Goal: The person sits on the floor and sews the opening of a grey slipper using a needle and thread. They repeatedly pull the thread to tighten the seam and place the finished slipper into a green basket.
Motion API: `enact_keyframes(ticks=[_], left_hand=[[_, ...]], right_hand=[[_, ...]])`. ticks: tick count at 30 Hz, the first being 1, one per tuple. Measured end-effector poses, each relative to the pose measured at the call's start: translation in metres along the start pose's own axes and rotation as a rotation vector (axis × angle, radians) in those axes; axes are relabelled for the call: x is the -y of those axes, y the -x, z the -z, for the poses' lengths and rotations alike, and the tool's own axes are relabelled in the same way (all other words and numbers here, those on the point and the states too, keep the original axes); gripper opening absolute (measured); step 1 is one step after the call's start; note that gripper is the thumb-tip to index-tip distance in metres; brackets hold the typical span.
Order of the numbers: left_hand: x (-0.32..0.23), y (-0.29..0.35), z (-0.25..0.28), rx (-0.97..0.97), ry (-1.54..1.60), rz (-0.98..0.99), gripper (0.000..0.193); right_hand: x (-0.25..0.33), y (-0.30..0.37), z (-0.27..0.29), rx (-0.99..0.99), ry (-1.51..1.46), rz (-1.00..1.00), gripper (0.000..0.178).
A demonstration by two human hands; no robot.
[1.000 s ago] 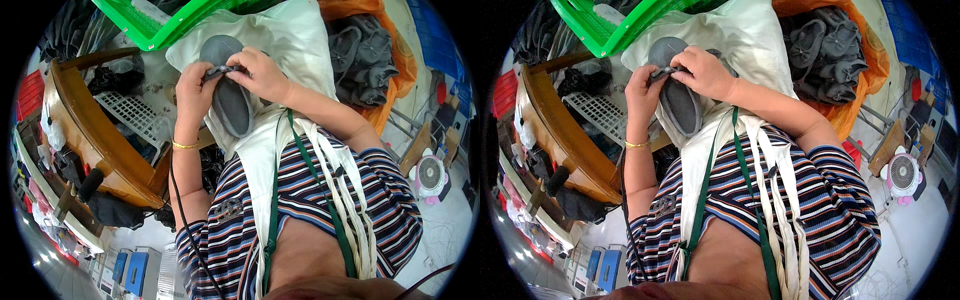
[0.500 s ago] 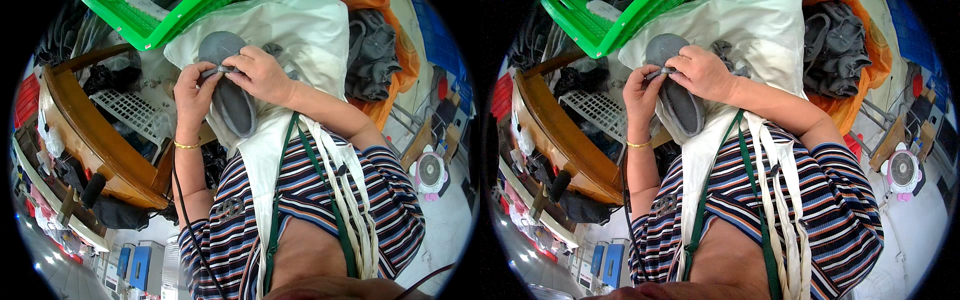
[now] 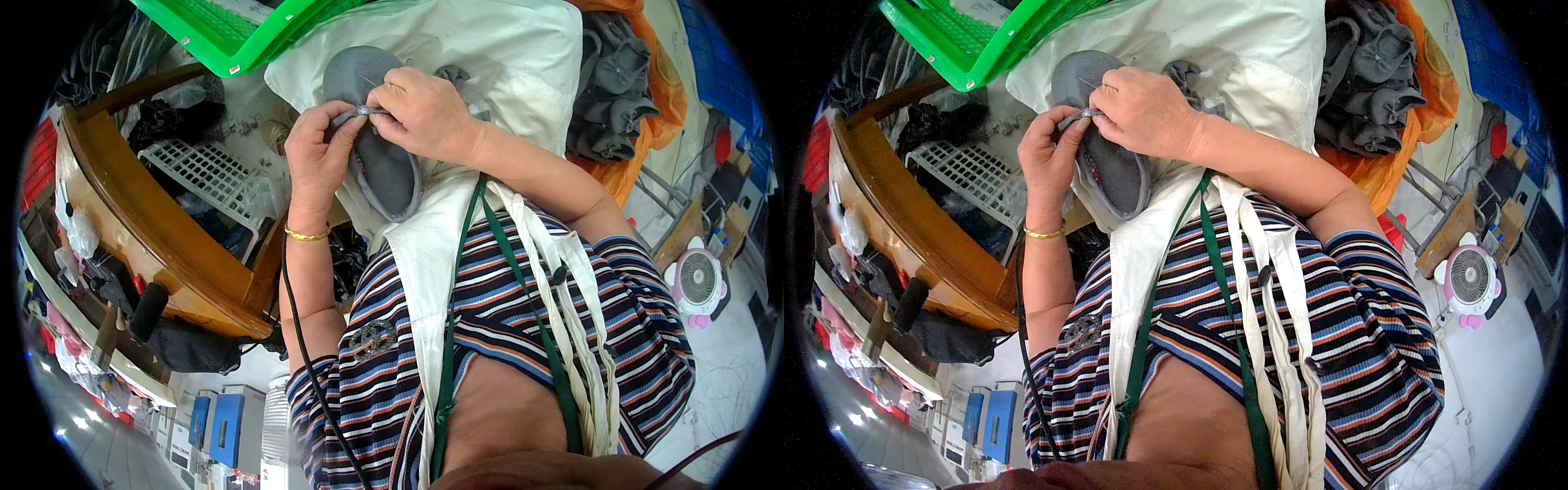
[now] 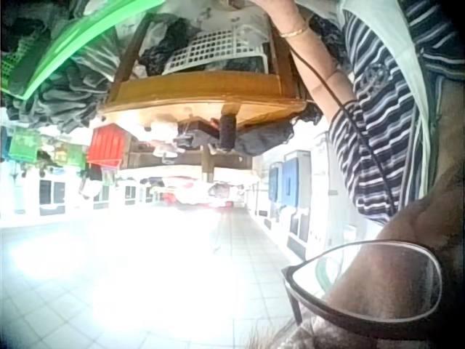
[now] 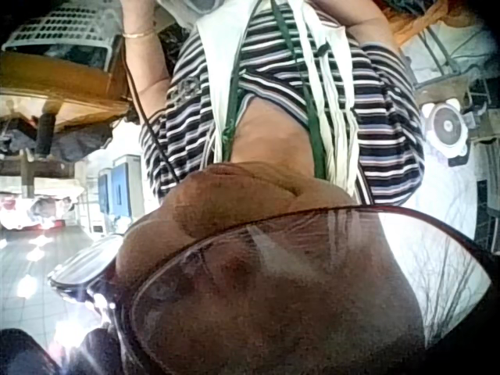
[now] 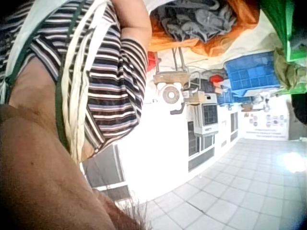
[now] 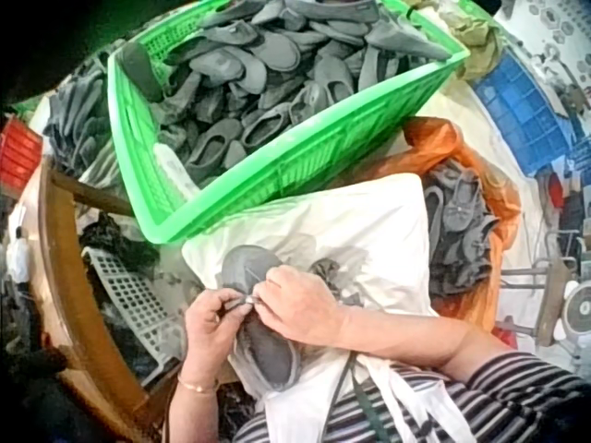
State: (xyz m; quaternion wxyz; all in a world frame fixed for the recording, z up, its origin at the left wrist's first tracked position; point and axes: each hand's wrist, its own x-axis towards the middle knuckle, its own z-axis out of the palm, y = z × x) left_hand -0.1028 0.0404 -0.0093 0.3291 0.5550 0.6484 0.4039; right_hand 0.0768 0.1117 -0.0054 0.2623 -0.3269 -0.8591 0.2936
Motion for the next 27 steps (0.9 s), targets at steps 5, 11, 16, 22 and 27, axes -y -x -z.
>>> enact_keyframes(ticks=[5,11,16,22,27], left_hand=[[-0.001,-0.011,0.005,0.116,0.205,0.270,0.018],[-0.012,-0.024,0.007,0.085,0.452,0.534,0.022],[-0.009,-0.027,0.004,0.031,0.553,0.586,0.020],[-0.016,-0.028,0.001,-0.014,0.549,0.560,0.018],[-0.012,-0.027,0.005,-0.040,0.515,0.568,0.019]], right_hand=[[-0.008,-0.001,0.002,0.085,-0.277,-0.183,0.021],[-0.006,0.012,0.022,0.101,-0.060,-0.159,0.025],[-0.036,0.034,0.039,0.222,0.392,-0.025,0.023],[-0.062,0.032,0.056,0.082,0.488,-0.076,0.028],[-0.060,0.033,0.063,0.067,0.496,-0.010,0.032]])
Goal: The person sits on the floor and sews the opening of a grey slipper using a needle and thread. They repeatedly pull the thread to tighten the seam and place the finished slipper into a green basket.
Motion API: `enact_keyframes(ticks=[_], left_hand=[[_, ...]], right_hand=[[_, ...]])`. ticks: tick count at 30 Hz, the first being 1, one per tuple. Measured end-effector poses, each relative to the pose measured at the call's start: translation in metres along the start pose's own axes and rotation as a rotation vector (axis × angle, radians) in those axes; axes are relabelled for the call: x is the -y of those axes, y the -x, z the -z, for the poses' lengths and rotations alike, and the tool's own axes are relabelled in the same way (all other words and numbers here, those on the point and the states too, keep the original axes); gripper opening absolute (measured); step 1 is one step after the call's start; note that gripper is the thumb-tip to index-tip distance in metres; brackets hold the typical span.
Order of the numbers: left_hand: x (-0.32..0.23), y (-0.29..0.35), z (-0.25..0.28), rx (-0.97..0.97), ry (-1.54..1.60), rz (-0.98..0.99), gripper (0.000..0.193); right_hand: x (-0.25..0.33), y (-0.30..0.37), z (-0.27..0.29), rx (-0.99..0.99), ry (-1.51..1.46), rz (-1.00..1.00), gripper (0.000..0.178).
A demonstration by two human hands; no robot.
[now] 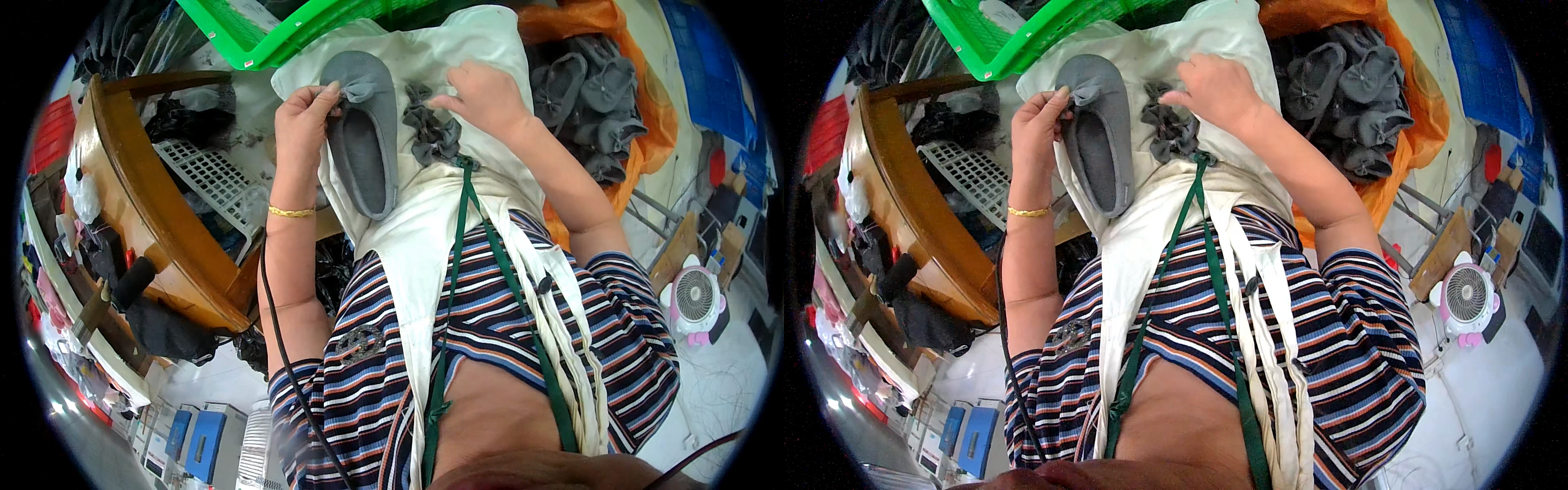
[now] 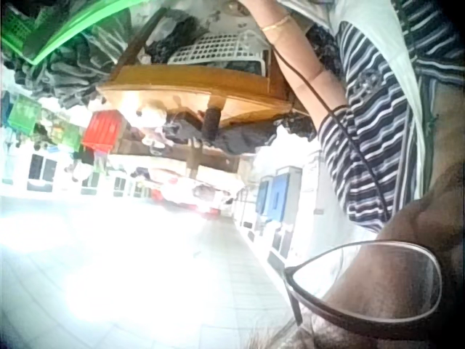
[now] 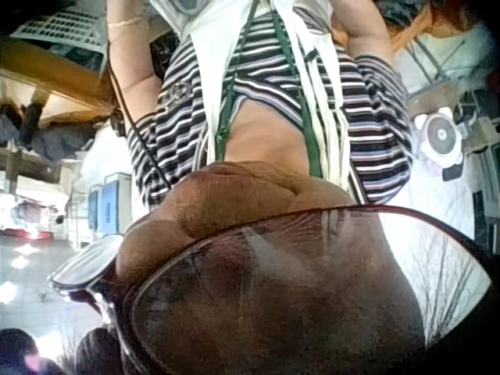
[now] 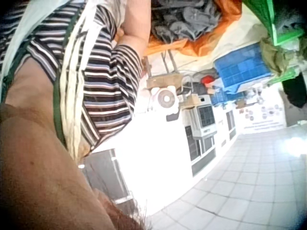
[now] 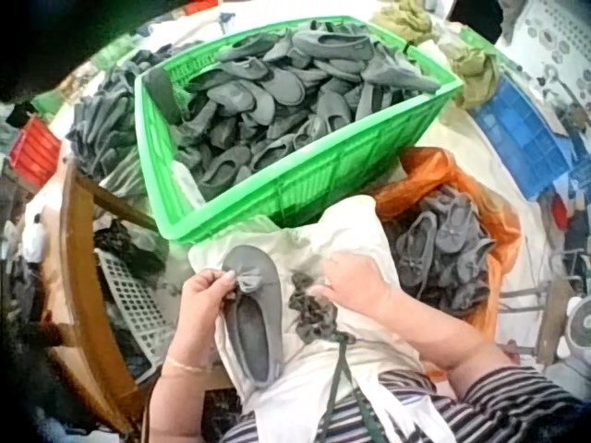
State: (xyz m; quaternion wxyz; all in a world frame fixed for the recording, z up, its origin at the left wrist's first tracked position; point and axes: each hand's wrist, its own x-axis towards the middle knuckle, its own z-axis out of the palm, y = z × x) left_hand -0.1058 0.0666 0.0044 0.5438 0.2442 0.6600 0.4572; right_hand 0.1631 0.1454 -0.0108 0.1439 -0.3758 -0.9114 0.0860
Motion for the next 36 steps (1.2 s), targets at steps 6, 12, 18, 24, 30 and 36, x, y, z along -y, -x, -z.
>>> enact_keyframes(ticks=[6,12,18,24,30,36], left_hand=[[-0.005,0.005,0.001,-0.007,0.007,0.020,0.021],[0.005,-0.002,-0.005,-0.037,-0.102,-0.057,0.022],[0.028,-0.011,-0.005,-0.120,-0.133,-0.200,0.022],[0.024,0.006,-0.004,-0.067,0.129,-0.064,0.015],[0.034,0.009,0.003,-0.040,0.040,-0.156,0.016],[-0.003,0.029,0.000,-0.094,-0.756,-0.866,0.037]], right_hand=[[-0.003,0.001,0.001,-0.109,-0.150,-0.100,0.028],[0.090,-0.050,0.006,-0.385,-1.299,-0.151,0.028],[0.095,-0.046,-0.017,-0.078,-2.124,-0.379,0.032],[0.083,0.003,0.002,-0.015,-2.298,-0.462,0.037],[0.081,0.000,-0.012,0.013,-2.274,-0.570,0.037],[0.082,0.003,-0.016,-0.020,-2.227,-0.640,0.035]])
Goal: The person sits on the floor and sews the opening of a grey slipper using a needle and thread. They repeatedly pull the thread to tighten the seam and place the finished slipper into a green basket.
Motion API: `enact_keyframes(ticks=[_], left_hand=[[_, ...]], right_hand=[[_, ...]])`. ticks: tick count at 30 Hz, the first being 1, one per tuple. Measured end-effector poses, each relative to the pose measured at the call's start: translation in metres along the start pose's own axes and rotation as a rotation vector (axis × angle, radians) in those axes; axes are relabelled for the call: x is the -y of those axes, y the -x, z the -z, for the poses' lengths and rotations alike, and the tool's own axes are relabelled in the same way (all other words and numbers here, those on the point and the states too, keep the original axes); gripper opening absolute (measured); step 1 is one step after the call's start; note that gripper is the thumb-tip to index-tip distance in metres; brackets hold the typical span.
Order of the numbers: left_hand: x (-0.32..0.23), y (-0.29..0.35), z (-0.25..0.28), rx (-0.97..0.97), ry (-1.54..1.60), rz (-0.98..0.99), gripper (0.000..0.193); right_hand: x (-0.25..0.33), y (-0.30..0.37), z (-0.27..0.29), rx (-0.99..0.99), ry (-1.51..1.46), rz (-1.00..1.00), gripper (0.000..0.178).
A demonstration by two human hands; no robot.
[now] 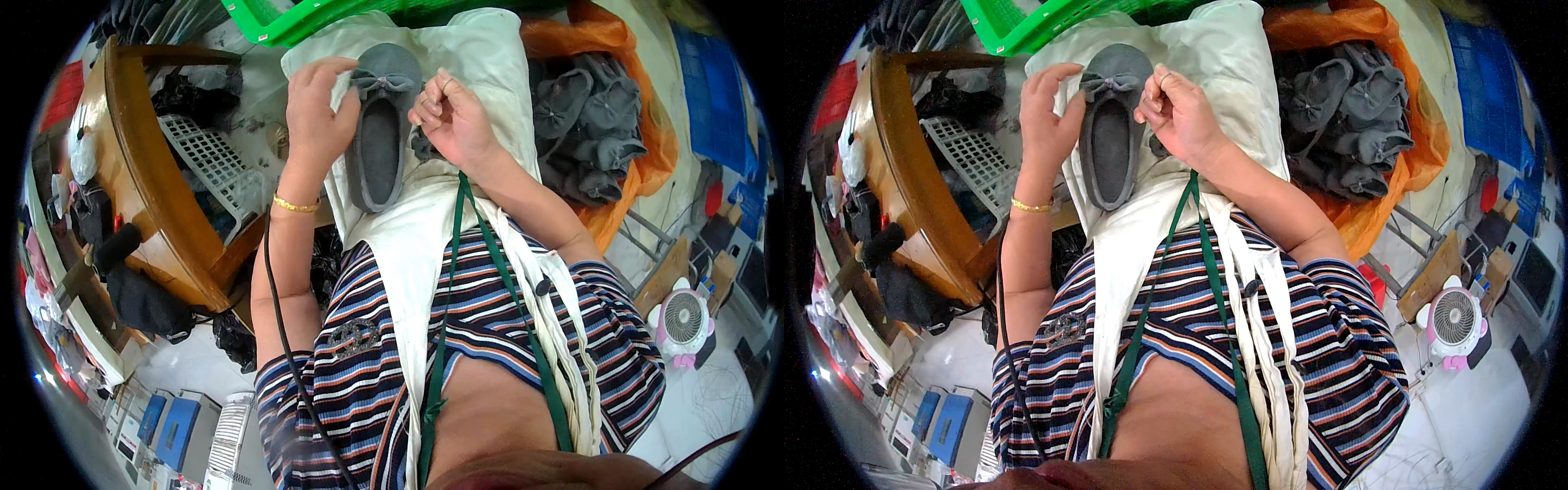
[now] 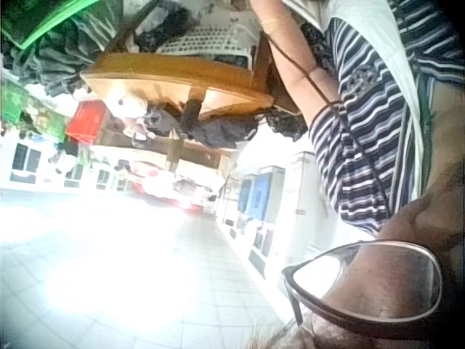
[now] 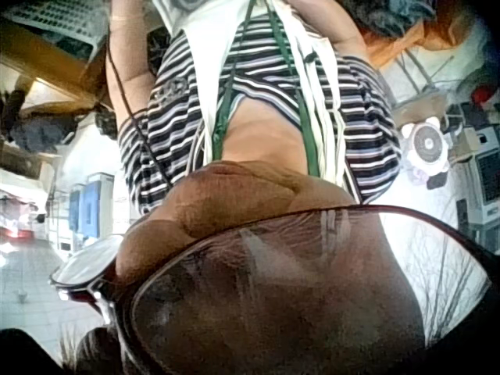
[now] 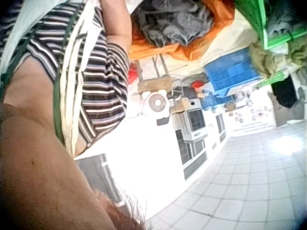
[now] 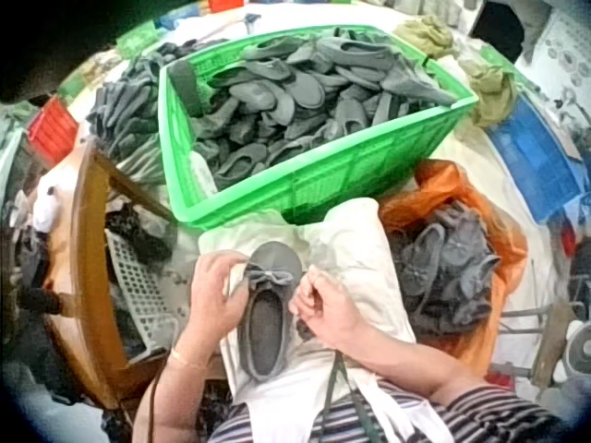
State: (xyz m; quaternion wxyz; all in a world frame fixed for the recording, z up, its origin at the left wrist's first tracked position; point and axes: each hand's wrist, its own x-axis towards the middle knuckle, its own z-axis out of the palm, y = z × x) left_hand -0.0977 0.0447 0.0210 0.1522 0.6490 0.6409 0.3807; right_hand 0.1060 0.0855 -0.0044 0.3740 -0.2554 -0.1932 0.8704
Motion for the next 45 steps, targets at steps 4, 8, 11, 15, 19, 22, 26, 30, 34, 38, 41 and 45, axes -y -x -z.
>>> enact_keyframes(ticks=[4,8,11,15,19,22,26,30,34,38,41,45], left_hand=[[-0.021,-0.010,-0.004,0.165,-0.286,-0.290,0.042],[-0.002,-0.010,-0.025,0.202,-0.480,-0.324,0.037],[0.002,-0.010,-0.032,0.266,-0.583,-0.256,0.027],[0.019,-0.015,-0.033,0.148,-0.658,-0.248,0.007],[0.006,-0.035,-0.015,0.232,-0.770,-0.013,0.016],[0.014,-0.044,0.001,0.256,-0.789,0.106,0.025],[-0.004,-0.030,0.013,0.297,-0.743,0.140,0.031],[-0.010,-0.012,-0.004,0.618,-0.708,0.362,0.034],[-0.004,0.001,-0.002,0.441,-0.468,0.392,0.039],[0.016,0.001,0.015,0.479,-0.032,0.365,0.040],[0.023,-0.004,0.018,0.434,0.087,0.335,0.049],[-0.027,-0.030,0.005,0.315,-0.389,0.148,0.067]], right_hand=[[0.003,0.004,-0.007,0.012,0.056,0.049,0.035],[0.006,0.004,-0.027,0.018,0.165,0.131,0.035],[0.007,-0.002,-0.032,0.036,0.189,0.183,0.031],[0.012,-0.017,-0.049,0.065,0.212,0.218,0.032],[0.020,-0.043,-0.068,0.144,0.314,0.252,0.033],[0.010,-0.056,-0.075,0.235,0.368,0.281,0.027],[-0.002,-0.011,-0.098,0.187,0.620,0.293,0.027],[-0.002,0.004,-0.075,0.196,0.474,0.160,0.031],[0.013,0.006,-0.051,0.255,1.108,0.590,0.015],[0.044,0.030,-0.047,0.320,1.486,0.988,0.018],[0.069,0.058,-0.061,0.473,1.557,1.089,0.018],[0.069,0.082,-0.084,0.682,1.340,0.988,0.017]])
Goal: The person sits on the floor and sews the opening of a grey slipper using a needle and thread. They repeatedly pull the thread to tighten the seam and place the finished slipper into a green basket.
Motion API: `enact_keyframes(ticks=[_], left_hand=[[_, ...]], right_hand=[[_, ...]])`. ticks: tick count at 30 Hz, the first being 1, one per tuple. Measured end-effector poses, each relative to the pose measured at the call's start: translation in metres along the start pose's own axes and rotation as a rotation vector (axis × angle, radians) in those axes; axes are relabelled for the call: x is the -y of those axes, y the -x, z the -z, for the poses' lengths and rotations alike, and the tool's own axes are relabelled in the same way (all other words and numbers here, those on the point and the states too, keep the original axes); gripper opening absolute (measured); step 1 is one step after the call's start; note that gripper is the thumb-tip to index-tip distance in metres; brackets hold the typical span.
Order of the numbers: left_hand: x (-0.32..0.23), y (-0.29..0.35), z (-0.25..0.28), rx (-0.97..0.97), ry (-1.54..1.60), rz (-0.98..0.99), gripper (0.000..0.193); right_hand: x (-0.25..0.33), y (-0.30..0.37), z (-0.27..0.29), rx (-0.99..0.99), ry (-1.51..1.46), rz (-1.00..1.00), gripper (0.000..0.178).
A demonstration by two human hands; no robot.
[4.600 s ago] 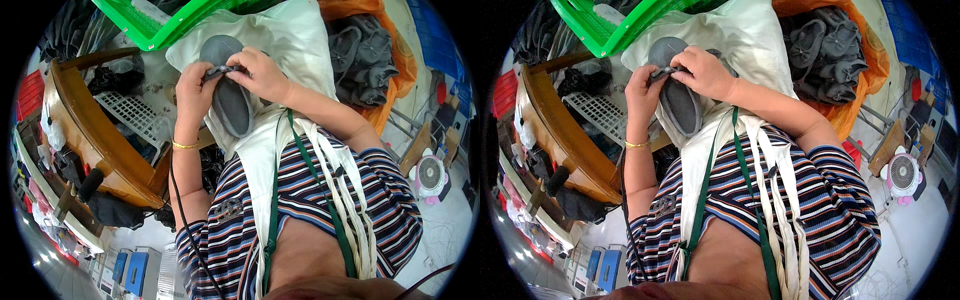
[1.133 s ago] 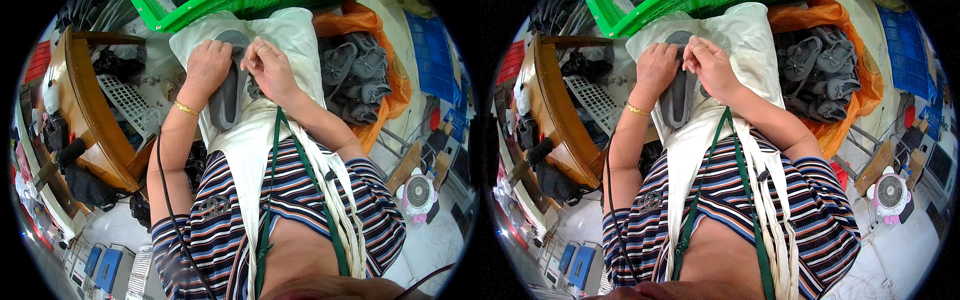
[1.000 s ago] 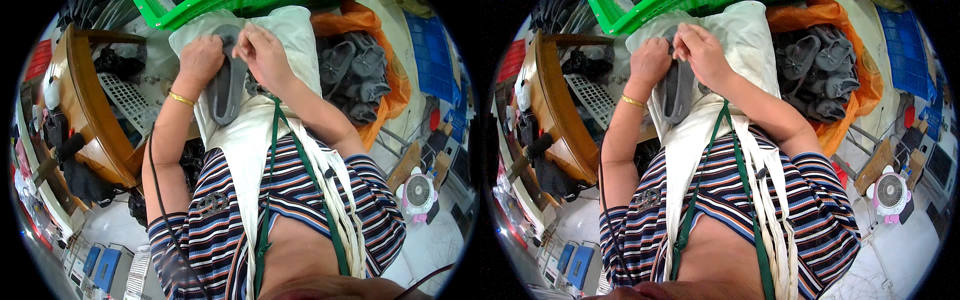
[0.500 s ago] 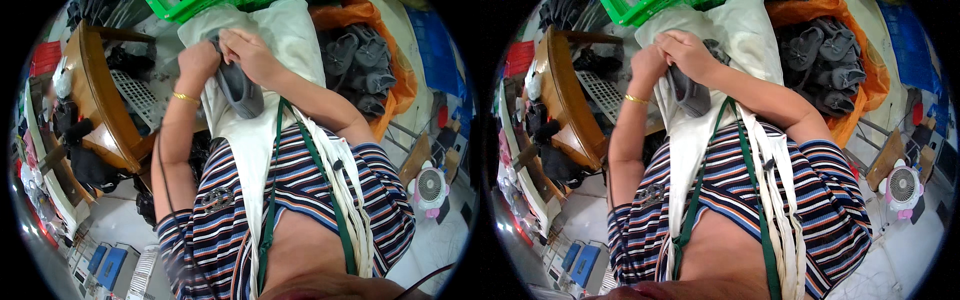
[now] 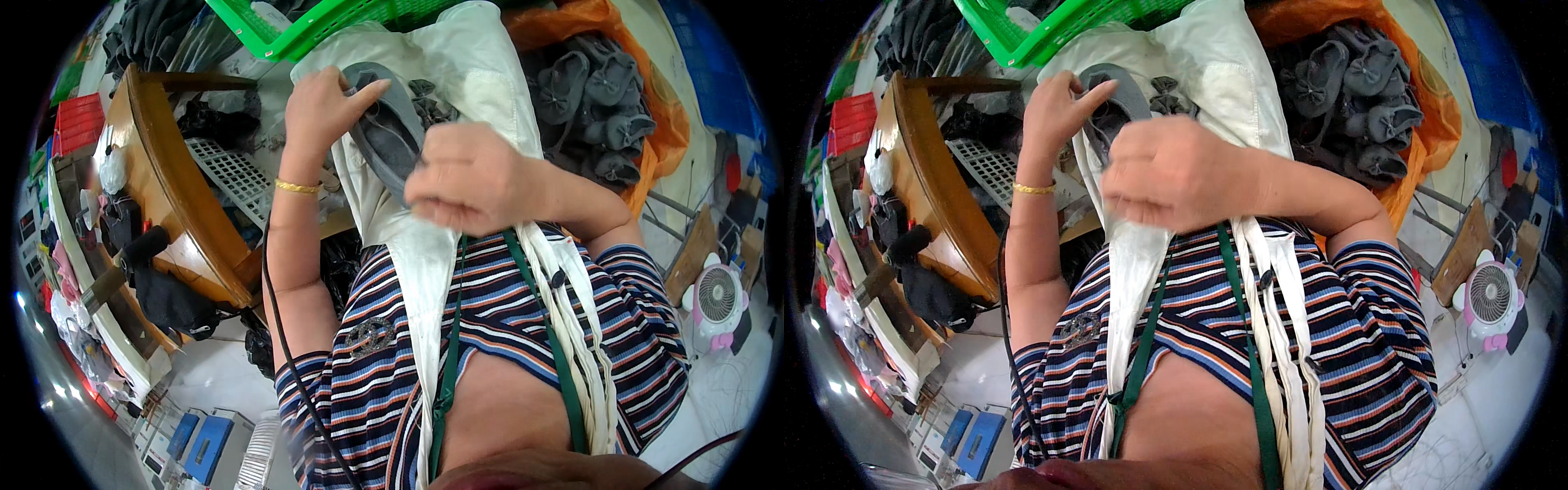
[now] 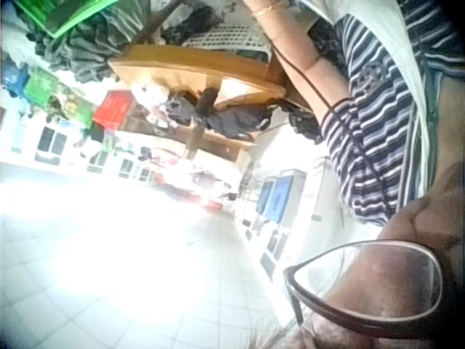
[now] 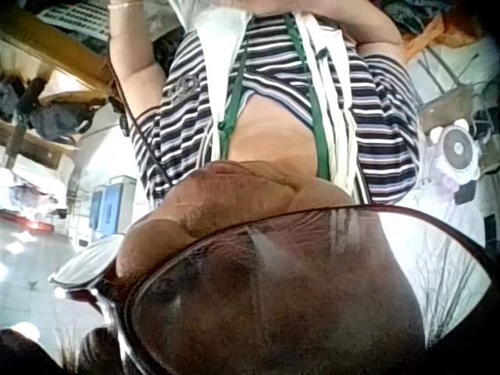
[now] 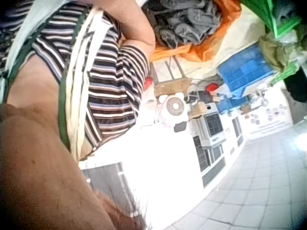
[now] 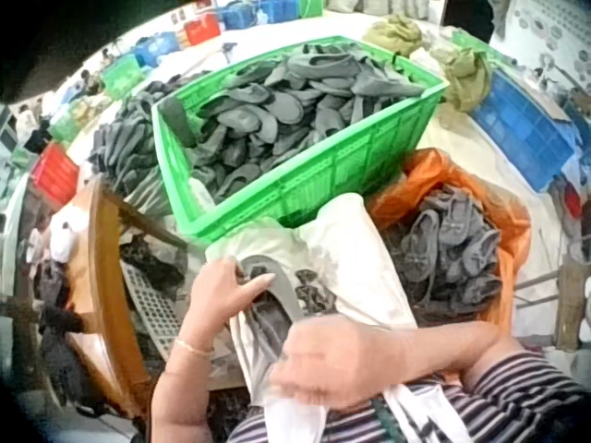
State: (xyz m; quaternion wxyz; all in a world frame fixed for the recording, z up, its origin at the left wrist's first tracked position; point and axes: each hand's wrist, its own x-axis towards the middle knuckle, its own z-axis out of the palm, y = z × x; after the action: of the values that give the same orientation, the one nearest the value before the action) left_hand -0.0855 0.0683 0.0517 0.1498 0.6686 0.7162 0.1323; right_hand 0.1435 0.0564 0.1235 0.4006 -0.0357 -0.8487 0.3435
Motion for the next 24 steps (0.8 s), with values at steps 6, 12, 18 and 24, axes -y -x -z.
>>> enact_keyframes(ticks=[6,12,18,24], left_hand=[[0.005,-0.016,-0.019,0.052,-0.157,0.082,0.062],[0.029,-0.013,-0.019,-0.049,0.340,0.251,0.047],[0.027,-0.002,-0.032,0.001,0.908,0.484,0.025],[0.019,0.005,-0.030,-0.018,1.040,0.498,0.018]], right_hand=[[0.014,-0.007,-0.005,0.153,-0.413,-0.064,0.011],[-0.003,-0.007,0.005,0.119,-0.529,-0.417,0.013],[-0.075,0.014,-0.032,-0.100,-0.755,-0.881,0.020],[-0.103,0.012,-0.042,-0.068,-0.490,-1.118,0.016]])
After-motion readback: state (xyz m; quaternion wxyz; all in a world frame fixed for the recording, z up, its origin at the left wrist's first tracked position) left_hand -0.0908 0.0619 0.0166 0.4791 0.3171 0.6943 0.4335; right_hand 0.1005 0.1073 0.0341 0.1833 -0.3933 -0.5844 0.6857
